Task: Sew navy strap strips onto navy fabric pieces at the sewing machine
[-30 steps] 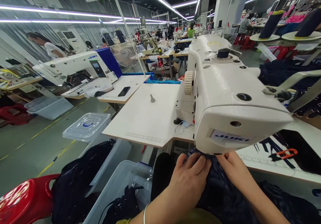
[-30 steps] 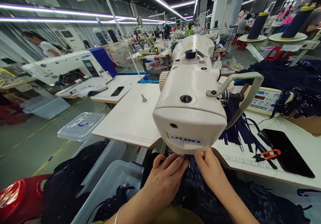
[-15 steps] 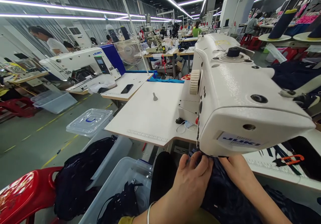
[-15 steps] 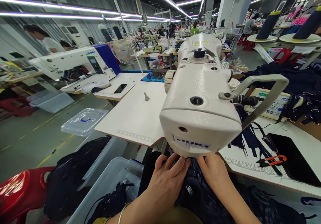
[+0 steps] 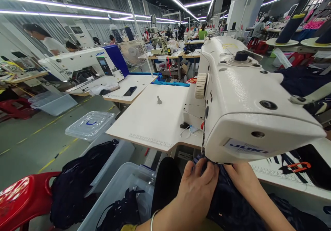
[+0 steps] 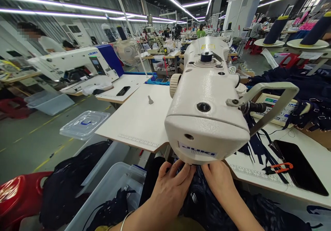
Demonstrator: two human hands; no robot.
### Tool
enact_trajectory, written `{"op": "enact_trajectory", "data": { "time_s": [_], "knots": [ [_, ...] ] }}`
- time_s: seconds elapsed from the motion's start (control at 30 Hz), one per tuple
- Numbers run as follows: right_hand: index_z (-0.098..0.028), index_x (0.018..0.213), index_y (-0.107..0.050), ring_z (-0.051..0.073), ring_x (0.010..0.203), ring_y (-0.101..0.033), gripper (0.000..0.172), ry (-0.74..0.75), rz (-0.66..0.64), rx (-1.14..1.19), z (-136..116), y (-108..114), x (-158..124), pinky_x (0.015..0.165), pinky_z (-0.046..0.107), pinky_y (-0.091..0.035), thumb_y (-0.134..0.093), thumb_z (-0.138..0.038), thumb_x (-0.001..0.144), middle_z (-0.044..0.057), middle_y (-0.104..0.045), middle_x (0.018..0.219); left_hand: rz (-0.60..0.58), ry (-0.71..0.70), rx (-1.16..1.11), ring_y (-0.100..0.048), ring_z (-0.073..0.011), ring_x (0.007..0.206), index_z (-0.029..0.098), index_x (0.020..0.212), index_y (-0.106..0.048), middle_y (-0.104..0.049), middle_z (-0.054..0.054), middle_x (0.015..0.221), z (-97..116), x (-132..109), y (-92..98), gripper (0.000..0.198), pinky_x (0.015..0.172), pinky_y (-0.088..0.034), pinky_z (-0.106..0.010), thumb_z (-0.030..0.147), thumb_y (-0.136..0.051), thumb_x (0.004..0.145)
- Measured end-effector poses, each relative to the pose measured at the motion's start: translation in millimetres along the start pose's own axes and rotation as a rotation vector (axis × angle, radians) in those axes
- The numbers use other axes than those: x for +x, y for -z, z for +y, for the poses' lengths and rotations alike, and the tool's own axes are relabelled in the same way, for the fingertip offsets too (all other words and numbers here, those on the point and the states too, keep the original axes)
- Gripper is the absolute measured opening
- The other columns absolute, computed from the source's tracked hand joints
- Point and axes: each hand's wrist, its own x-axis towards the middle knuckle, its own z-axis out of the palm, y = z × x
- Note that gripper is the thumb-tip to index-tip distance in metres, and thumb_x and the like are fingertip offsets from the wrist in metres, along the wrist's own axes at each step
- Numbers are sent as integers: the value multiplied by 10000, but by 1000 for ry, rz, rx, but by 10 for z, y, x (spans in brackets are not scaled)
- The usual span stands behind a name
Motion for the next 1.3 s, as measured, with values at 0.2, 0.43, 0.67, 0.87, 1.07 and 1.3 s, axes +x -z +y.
{"op": "enact_trajectory", "data": {
  "time_s": [0.2, 0.43, 0.67, 0.87, 1.07, 1.3],
  "knots": [
    [-233, 827, -666, 319, 937, -693, 317, -12, -23, -49, 13, -34, -18, 693, 336, -508, -368, -317, 897, 114, -743, 798, 8, 5, 50, -462, -204, 1182, 207, 1318, -541, -549, -30, 1320, -12, -16, -10, 351, 973, -289, -376, 232, -366, 1014],
    [-230, 789, -664, 325, 948, -689, 352, -13, -31, -41, 52, -72, -26, 698, 342, -505, -349, -345, 898, 132, -755, 852, -22, -20, 27, -476, -203, 1159, 201, 1312, -543, -564, -33, 1282, -68, -20, 11, 353, 948, -324, -360, 257, -422, 985],
    [-253, 752, -635, 324, 847, -696, 347, -40, -40, -26, 55, -92, -41, 623, 344, -482, -352, -379, 909, 113, -739, 768, -9, -11, -25, -507, -200, 1123, 195, 1289, -554, -606, -22, 1228, -88, 30, 49, 334, 932, -331, -362, 242, -431, 982],
    [-260, 670, -525, 300, 653, -664, 334, -134, -37, -6, 55, -79, -43, 541, 337, -423, -322, -421, 881, 90, -674, 640, -55, 6, -212, -481, -241, 1186, 173, 1361, -491, -583, -36, 1299, -64, 36, 183, 471, 990, -288, -396, 445, -376, 994],
    [-232, 787, -549, 280, 738, -658, 324, -160, -44, 144, 22, 1, -45, 580, 327, -453, -354, -465, 899, 69, -662, 706, -74, 2, -202, -453, -255, 1227, 165, 1400, -447, -571, -33, 1324, -17, 9, 171, 497, 1029, -261, -402, 450, -392, 996],
    [-243, 944, -564, 228, 804, -655, 220, -134, -47, 375, 9, -2, -181, 681, 297, -506, -459, -435, 918, 6, -627, 688, -54, -27, -172, -439, -189, 1248, 175, 1372, -486, -548, -19, 1360, -89, -40, 97, 391, 1050, -288, -334, 262, -399, 1000]
  ]
}}
